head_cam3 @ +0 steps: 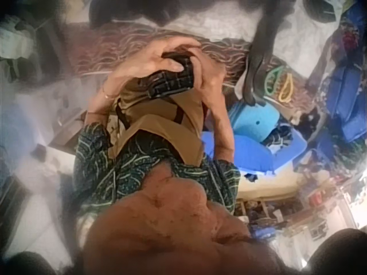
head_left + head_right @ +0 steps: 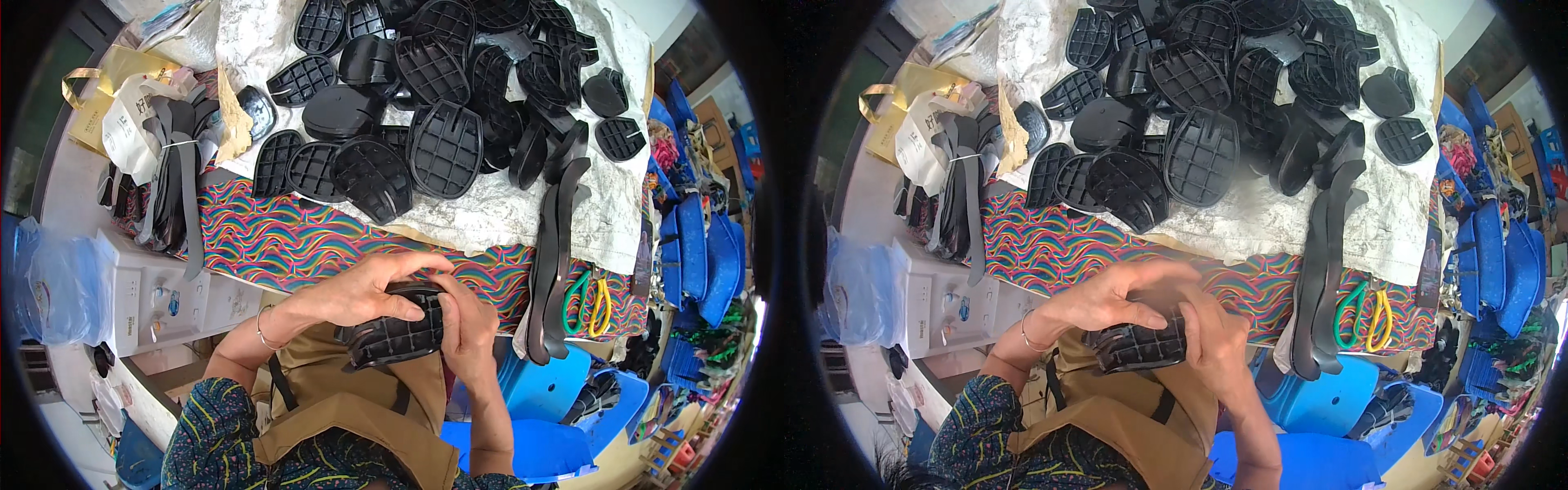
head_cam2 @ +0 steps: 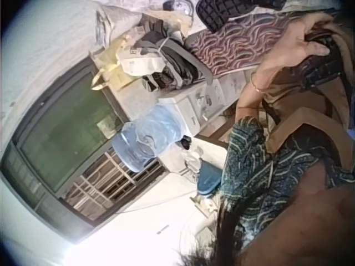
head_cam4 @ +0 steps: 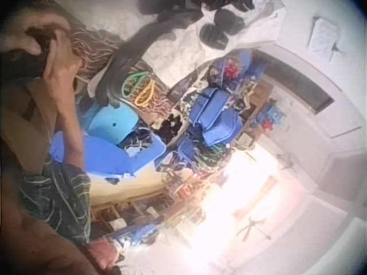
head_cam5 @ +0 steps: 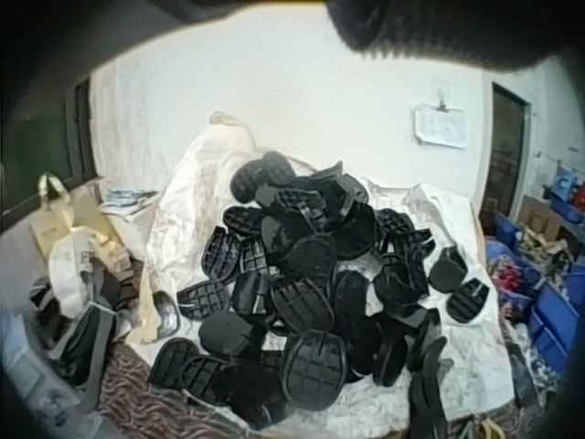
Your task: The person sits at a low workbench and assembles black slippers by hand. They pick up a sole and a strap, align the strap to the sole, and press them together to form a complete slipper. The person handles multiple pairs of components, working through a pile of loose parts.
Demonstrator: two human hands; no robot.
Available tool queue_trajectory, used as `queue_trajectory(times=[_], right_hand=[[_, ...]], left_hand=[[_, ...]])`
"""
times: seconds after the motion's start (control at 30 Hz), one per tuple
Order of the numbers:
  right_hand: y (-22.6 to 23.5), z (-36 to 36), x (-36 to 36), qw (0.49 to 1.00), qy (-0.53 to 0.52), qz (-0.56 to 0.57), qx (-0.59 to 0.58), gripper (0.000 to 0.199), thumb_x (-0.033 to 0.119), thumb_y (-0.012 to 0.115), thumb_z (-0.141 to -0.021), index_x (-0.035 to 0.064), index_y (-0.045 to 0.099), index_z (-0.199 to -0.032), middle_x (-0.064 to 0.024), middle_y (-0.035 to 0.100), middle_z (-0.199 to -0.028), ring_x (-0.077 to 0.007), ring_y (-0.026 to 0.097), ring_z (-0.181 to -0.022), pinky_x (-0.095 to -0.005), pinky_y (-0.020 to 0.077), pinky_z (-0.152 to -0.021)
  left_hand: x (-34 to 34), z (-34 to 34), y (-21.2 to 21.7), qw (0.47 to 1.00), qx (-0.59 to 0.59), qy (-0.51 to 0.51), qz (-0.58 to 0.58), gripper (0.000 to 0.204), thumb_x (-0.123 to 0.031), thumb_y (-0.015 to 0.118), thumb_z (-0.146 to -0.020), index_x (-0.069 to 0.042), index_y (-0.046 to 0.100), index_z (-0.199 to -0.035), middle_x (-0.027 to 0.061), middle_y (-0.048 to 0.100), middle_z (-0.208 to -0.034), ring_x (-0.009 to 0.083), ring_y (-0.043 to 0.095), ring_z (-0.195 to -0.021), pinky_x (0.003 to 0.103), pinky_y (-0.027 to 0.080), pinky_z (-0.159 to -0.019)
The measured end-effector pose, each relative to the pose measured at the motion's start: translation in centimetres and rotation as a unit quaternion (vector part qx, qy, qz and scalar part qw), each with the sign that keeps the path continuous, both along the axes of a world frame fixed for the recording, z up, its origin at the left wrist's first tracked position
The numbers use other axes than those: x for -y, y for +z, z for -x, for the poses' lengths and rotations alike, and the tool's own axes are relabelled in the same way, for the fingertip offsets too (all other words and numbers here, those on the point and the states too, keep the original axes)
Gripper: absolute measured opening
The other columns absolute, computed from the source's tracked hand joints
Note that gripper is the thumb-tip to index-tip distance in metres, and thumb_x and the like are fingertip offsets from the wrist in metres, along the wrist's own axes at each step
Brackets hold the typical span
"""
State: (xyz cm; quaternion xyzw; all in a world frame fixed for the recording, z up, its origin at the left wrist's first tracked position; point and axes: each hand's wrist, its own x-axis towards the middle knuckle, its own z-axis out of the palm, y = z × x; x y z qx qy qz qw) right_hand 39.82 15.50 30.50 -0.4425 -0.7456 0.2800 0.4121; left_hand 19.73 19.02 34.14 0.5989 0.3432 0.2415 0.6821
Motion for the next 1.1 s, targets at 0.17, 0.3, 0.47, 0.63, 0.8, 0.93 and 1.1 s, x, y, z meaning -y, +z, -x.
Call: queue_trajectory(times=[0.17,0.3,0.47,0.63,0.8,0.93,1.1], right_hand=[[-0.7,2.4,2.1,0.984,-0.150,0.044,-0.088,0.029,0.009,0.045,-0.102,-0.0075,0.059,-0.120,-0.0228,0.069,-0.105,-0.0301,0.071,-0.088,-0.0370,0.0550,-0.077],[-1.8,3.7,2.6,0.959,-0.222,0.059,-0.163,0.036,0.017,0.039,-0.105,-0.0073,0.058,-0.124,-0.0188,0.069,-0.105,-0.0238,0.069,-0.092,-0.0342,0.0534,-0.082],[-1.5,5.0,2.3,0.928,-0.263,0.089,-0.248,0.040,0.022,0.038,-0.106,-0.0069,0.057,-0.126,-0.0168,0.068,-0.109,-0.0215,0.066,-0.097,-0.0331,0.0519,-0.086],[-1.2,5.2,1.5,0.899,-0.264,0.101,-0.334,0.040,0.022,0.041,-0.105,-0.0083,0.055,-0.127,-0.0171,0.066,-0.115,-0.0217,0.063,-0.104,-0.0338,0.0499,-0.091],[-1.0,5.1,1.2,0.888,-0.235,0.119,-0.377,0.044,0.023,0.043,-0.105,-0.0092,0.049,-0.134,-0.0171,0.064,-0.119,-0.0214,0.062,-0.107,-0.0332,0.0483,-0.095],[-2.3,5.2,1.4,0.883,-0.205,0.124,-0.404,0.048,0.024,0.044,-0.104,-0.0089,0.044,-0.139,-0.0174,0.059,-0.127,-0.0211,0.059,-0.112,-0.0323,0.0461,-0.098],[-2.5,5.0,1.5,0.805,-0.105,0.204,-0.548,0.049,0.018,0.047,-0.102,-0.0082,0.039,-0.143,-0.0140,0.055,-0.134,-0.0216,0.056,-0.119,-0.0341,0.0438,-0.103]], left_hand=[[0.4,-0.5,0.5,0.996,0.031,0.078,0.043,0.059,-0.004,0.070,-0.086,-0.001,0.046,-0.140,0.0093,0.056,-0.131,0.0165,0.052,-0.122,0.032,0.042,-0.104],[0.9,-1.3,0.1,0.991,0.037,0.127,-0.008,0.057,-0.002,0.068,-0.086,0.000,0.046,-0.138,0.0095,0.057,-0.129,0.0167,0.055,-0.119,0.032,0.044,-0.102],[1.5,-2.2,0.0,0.977,0.057,0.204,0.007,0.053,-0.002,0.067,-0.088,0.000,0.046,-0.137,0.0094,0.058,-0.123,0.0158,0.058,-0.113,0.030,0.048,-0.097],[2.5,-3.5,-0.8,0.957,0.063,0.277,-0.051,0.052,-0.002,0.066,-0.091,-0.001,0.044,-0.138,0.0114,0.061,-0.120,0.0142,0.060,-0.109,0.028,0.050,-0.093],[2.9,-4.4,-0.6,0.944,0.063,0.314,-0.084,0.051,-0.001,0.064,-0.092,-0.001,0.042,-0.139,0.0120,0.064,-0.116,0.0143,0.062,-0.106,0.027,0.050,-0.090],[2.7,-4.7,-1.2,0.929,0.067,0.348,-0.106,0.049,0.000,0.064,-0.091,0.000,0.044,-0.136,0.0115,0.064,-0.115,0.0146,0.062,-0.104,0.027,0.050,-0.090],[2.0,-5.2,-0.7,0.893,0.031,0.416,-0.170,0.046,-0.002,0.065,-0.090,0.002,0.048,-0.133,0.0100,0.061,-0.116,0.0144,0.060,-0.102,0.028,0.049,-0.090]])
